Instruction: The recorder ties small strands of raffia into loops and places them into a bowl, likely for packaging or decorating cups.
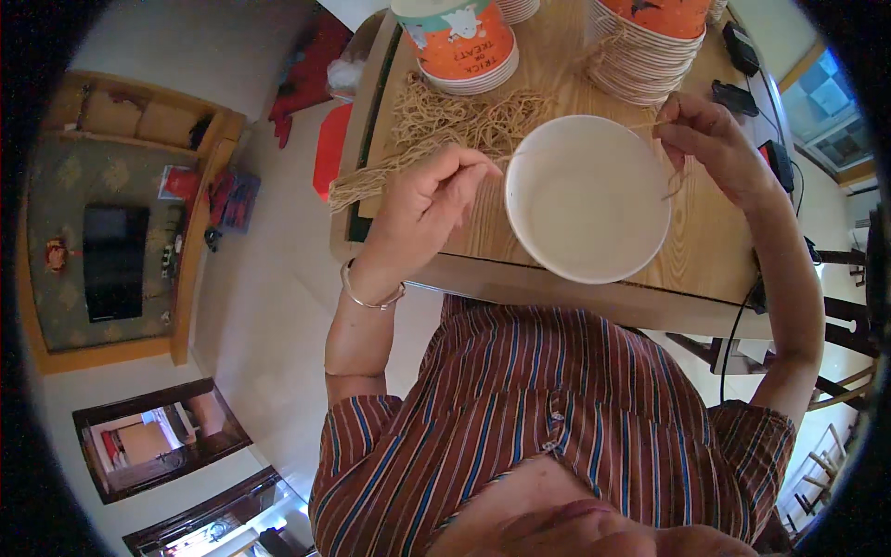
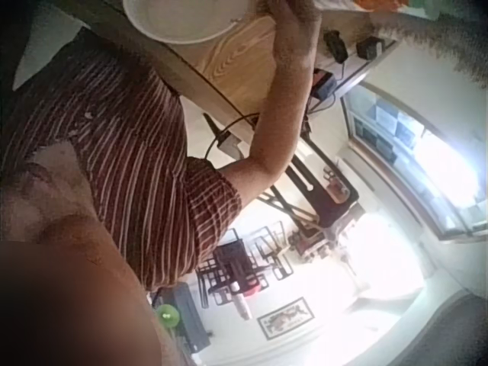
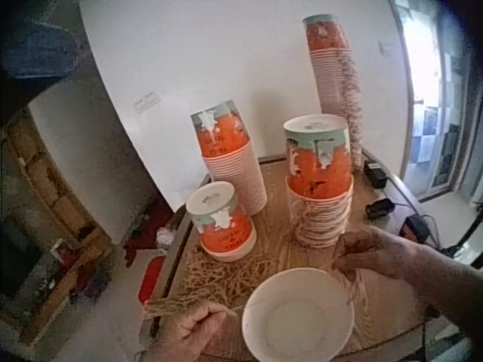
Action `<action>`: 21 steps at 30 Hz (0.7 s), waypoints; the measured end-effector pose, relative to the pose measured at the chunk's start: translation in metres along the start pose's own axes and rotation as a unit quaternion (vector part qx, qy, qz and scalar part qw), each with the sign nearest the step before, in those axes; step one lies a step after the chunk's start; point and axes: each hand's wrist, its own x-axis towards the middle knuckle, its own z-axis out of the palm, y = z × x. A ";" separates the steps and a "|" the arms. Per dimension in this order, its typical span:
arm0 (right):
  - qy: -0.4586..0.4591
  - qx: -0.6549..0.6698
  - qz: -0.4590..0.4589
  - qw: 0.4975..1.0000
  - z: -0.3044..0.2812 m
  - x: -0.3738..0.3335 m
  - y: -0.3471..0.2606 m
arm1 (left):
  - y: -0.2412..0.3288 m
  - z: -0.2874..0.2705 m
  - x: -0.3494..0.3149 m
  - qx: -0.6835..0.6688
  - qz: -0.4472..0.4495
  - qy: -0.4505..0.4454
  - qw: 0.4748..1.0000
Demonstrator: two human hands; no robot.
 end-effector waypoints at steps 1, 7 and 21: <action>0.001 0.000 0.000 1.000 -0.005 -0.001 0.004 | 0.000 -0.001 0.001 0.000 0.001 -0.001 1.000; 0.172 -0.543 -0.212 0.794 0.023 -0.007 -0.019 | 0.010 0.006 0.006 0.111 0.059 0.041 0.991; 0.005 -0.222 -0.146 0.964 0.122 0.022 -0.039 | 0.013 0.016 0.015 0.246 0.221 0.008 0.944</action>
